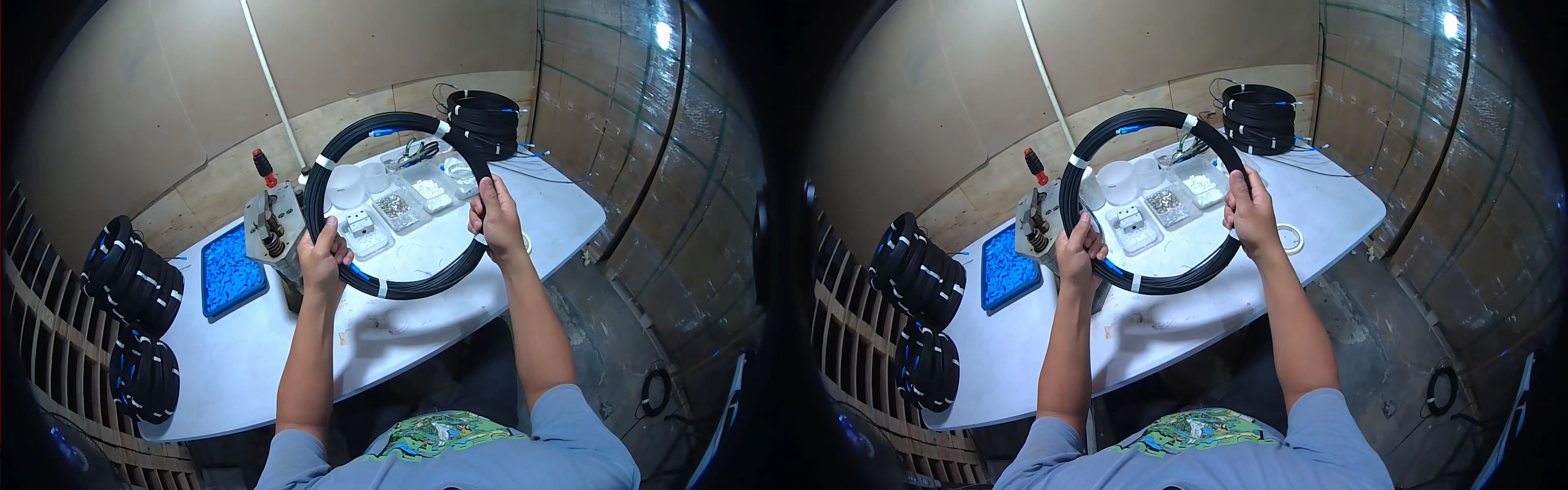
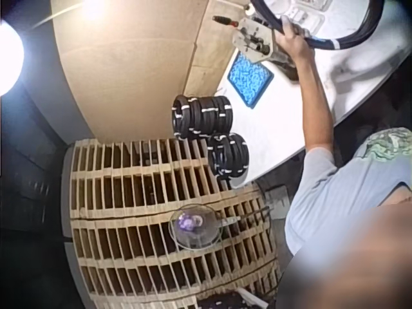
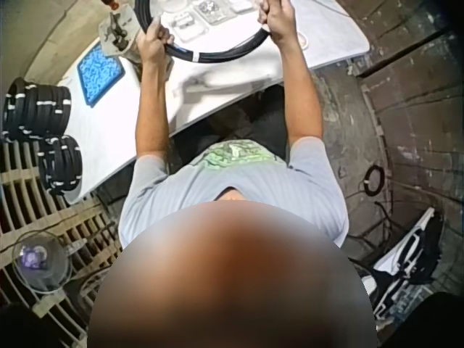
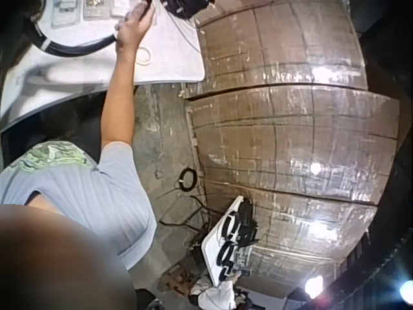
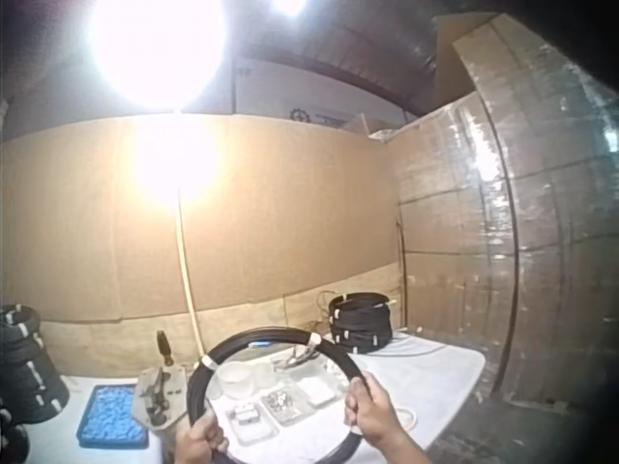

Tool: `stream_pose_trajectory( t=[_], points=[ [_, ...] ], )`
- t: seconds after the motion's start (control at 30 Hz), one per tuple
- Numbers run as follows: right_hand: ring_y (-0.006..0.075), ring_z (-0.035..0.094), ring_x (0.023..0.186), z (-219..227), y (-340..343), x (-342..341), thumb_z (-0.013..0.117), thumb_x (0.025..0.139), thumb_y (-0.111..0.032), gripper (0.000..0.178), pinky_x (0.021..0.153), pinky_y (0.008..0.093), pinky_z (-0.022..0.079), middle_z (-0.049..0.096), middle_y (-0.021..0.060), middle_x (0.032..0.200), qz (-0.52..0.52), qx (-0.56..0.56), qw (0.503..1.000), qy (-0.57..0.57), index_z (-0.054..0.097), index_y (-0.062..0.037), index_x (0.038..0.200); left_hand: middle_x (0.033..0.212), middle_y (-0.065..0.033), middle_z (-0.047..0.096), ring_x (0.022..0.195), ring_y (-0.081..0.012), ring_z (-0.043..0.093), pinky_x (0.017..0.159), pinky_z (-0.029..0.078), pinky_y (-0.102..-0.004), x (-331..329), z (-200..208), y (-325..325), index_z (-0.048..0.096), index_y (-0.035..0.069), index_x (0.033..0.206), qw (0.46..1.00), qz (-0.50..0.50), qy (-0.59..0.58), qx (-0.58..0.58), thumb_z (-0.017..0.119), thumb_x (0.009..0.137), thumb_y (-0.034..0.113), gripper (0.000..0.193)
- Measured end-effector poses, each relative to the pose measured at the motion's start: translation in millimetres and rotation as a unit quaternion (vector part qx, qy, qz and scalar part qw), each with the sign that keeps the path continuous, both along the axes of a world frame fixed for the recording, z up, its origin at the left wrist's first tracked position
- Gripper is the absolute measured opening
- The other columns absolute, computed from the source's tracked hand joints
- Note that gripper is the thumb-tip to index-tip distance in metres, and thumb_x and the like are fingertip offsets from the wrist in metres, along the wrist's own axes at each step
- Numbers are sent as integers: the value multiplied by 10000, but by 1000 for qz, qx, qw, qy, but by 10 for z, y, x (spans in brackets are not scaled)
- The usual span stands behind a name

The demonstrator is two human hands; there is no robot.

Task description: The recorder is shown manually assembling a wire harness by applying tape and using a terminal crimping machine.

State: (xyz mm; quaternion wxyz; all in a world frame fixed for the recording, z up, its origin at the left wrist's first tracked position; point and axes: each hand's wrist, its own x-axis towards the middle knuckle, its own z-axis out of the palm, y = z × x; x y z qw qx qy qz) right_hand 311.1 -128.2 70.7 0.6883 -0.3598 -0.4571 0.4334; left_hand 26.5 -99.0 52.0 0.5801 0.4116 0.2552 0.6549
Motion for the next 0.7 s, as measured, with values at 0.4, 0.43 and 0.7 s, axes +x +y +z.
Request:
stream_pose_trajectory(
  t=[0.4, 0.43, 0.7],
  points=[
    [59, 530, 700, 508, -38, 265, 809, 854, -162, 426, 639, 229, 438, 621, -21, 795, -5, 64, 972, -225, 652, -43, 1232, 768, -43, 619, 694, -120, 595, 636, 469, -265, -110, 430, -36, 602, 20, 1014, 969, -38, 188, 157, 761, 874, 347, 389],
    [59, 530, 700, 573, -30, 249, 809, 854, -162, 426, 639, 229, 438, 621, -21, 795, -6, 64, 972, -225, 652, -43, 1232, 768, -43, 619, 694, -120, 595, 636, 469, -265, -91, 496, -60, 602, 20, 1014, 969, -39, 188, 158, 761, 874, 347, 389],
    [195, 602, 1125, 722, -65, 135, 891, 749, -241, 679, 1025, 345, 464, 665, 106, 1210, 10, 95, 910, -404, 603, -85, 1344, 607, 37, 532, 440, -43, 440, 399, 318, -224, -30, 307, -63, 649, 36, 920, 956, -14, 281, 85, 774, 846, 125, 171]
  ],
)
